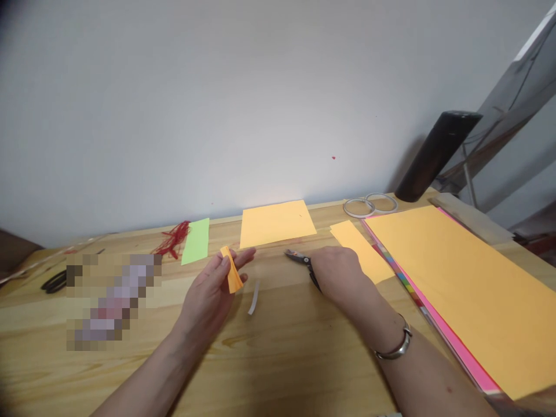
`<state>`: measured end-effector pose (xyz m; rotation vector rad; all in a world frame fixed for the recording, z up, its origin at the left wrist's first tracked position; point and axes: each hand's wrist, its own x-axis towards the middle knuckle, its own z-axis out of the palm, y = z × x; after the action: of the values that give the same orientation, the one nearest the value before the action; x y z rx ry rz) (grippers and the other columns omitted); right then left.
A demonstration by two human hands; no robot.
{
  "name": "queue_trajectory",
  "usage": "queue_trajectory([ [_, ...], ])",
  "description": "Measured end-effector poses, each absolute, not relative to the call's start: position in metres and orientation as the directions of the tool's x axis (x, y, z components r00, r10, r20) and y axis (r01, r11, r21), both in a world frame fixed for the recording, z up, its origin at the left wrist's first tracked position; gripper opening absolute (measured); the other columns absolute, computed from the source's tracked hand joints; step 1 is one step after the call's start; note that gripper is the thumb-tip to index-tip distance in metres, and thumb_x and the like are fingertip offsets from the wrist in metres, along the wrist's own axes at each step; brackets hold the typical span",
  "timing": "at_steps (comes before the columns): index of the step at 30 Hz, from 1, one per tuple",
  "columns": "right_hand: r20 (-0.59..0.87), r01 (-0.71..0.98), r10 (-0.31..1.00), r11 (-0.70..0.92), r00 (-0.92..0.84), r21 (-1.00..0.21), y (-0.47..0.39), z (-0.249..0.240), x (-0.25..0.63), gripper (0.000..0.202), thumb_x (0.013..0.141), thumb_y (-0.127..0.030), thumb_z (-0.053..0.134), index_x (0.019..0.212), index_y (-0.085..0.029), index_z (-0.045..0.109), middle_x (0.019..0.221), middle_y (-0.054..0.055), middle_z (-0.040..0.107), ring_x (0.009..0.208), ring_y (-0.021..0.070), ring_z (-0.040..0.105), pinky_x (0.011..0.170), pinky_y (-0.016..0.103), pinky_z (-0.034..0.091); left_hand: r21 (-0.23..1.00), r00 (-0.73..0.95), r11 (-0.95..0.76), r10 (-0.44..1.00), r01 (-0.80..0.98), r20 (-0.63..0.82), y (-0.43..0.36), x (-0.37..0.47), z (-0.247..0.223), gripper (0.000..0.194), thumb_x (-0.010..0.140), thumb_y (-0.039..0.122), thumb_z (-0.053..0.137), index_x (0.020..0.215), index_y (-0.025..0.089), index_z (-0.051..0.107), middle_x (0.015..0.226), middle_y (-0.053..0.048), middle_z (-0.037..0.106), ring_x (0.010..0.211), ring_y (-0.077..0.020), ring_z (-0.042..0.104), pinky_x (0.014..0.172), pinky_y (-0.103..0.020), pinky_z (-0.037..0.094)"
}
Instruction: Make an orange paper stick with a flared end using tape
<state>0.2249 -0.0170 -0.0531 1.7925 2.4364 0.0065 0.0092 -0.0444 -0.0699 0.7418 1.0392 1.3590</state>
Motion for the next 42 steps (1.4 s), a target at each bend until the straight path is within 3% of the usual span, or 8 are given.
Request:
queue_trajectory([
  [3, -0.039, 0.959, 0.958, 0.284, -0.284, -0.006, -0.018, -0.049, 0.218, 0.021, 0.078, -0.011, 0.048, 0.07, -0.012, 0.066, 0.07, 0.015, 0.066, 0.067, 0.025, 0.064, 0.053, 0.03, 0.039, 0.907, -0.104, 0.071, 0.987, -0.416, -0.125, -0.044, 0.011, -0.069, 0.013, 0.083, 0.032, 0.059, 0.083, 0.019, 0.058, 0.109, -0.008, 0.069, 0.116, -0.0208, 0.051, 0.083, -0.029, 0.039],
  [8, 0.181, 0.601, 0.9, 0.404, -0.397, -0.689, -0.035, -0.052, 0.178, 0.02, 0.084, -0.035, 0.058, 0.091, -0.019, 0.066, 0.084, 0.003, 0.067, 0.075, 0.0142, 0.06, 0.066, 0.025, 0.043, 0.904, -0.102, 0.067, 0.987, -0.422, -0.121, -0.049, 0.015, -0.071, 0.017, 0.083, 0.035, 0.058, 0.093, 0.021, 0.06, 0.12, -0.005, 0.064, 0.112, -0.0173, 0.052, 0.084, -0.026, 0.04],
  [12, 0.141, 0.352, 0.906, 0.293, -0.399, -0.889, -0.047, -0.068, 0.154, 0.022, 0.079, -0.041, 0.063, 0.084, -0.019, 0.065, 0.071, -0.003, 0.062, 0.061, 0.0095, 0.051, 0.054, 0.021, 0.037, 0.892, -0.053, 0.121, 0.986, -0.436, -0.159, -0.056, 0.021, -0.076, 0.028, 0.083, 0.04, 0.057, 0.105, 0.023, 0.057, 0.134, -0.004, 0.054, 0.1, -0.0169, 0.057, 0.082, -0.029, 0.044],
  [17, 0.127, 0.271, 0.932, 0.226, -0.341, -0.936, -0.046, -0.076, 0.153, 0.03, 0.086, -0.04, 0.052, 0.068, -0.016, 0.06, 0.057, -0.005, 0.046, 0.053, 0.0075, 0.037, 0.047, 0.021, 0.027, 0.901, -0.051, 0.117, 0.987, -0.418, -0.152, -0.059, 0.025, -0.078, 0.026, 0.082, 0.041, 0.058, 0.101, 0.022, 0.056, 0.13, -0.007, 0.058, 0.1, -0.0175, 0.058, 0.084, -0.03, 0.043],
  [24, 0.128, 0.269, 0.951, 0.206, -0.281, -0.941, -0.038, -0.067, 0.162, 0.027, 0.084, -0.035, 0.053, 0.065, -0.016, 0.059, 0.058, -0.003, 0.048, 0.056, 0.0087, 0.04, 0.051, 0.021, 0.031, 0.887, -0.008, 0.13, 0.989, -0.444, -0.149, -0.053, 0.017, -0.079, 0.021, 0.076, 0.033, 0.066, 0.086, 0.018, 0.056, 0.105, -0.009, 0.07, 0.09, -0.0203, 0.064, 0.082, -0.035, 0.046],
  [29, 0.141, 0.421, 0.933, 0.279, -0.33, -0.863, -0.03, -0.063, 0.175, 0.034, 0.082, -0.03, 0.053, 0.052, -0.016, 0.047, 0.049, -0.005, 0.037, 0.052, 0.0078, 0.034, 0.05, 0.022, 0.026, 1.0, -0.047, 0.001, 0.999, -0.005, -0.001, -0.049, 0.002, -0.074, 0.038, 0.078, 0.036, 0.064, 0.114, 0.025, 0.057, 0.126, -0.007, 0.059, 0.105, -0.0218, 0.059, 0.085, -0.035, 0.045],
  [33, 0.108, 0.451, 0.904, 0.306, -0.414, -0.839, -0.028, -0.063, 0.179, 0.035, 0.082, -0.029, 0.052, 0.051, -0.016, 0.043, 0.049, -0.006, 0.031, 0.05, 0.0068, 0.029, 0.048, 0.022, 0.022, 0.846, 0.107, -0.246, 0.969, 0.473, 0.222, -0.048, -0.006, -0.074, 0.036, 0.079, 0.037, 0.06, 0.114, 0.027, 0.061, 0.118, -0.005, 0.064, 0.108, -0.0224, 0.056, 0.092, -0.037, 0.041],
  [42, 0.078, 0.478, 0.9, 0.3, -0.43, -0.826, -0.03, -0.07, 0.177, 0.03, 0.081, -0.032, 0.055, 0.056, -0.015, 0.057, 0.049, -0.006, 0.037, 0.05, 0.0064, 0.032, 0.046, 0.021, 0.022, 0.766, 0.323, -0.268, 0.943, 0.584, 0.084, -0.048, -0.001, -0.075, 0.026, 0.087, 0.035, 0.046, 0.092, 0.024, 0.069, 0.069, 0.001, 0.068, 0.064, -0.0143, 0.061, 0.061, -0.024, 0.043],
])
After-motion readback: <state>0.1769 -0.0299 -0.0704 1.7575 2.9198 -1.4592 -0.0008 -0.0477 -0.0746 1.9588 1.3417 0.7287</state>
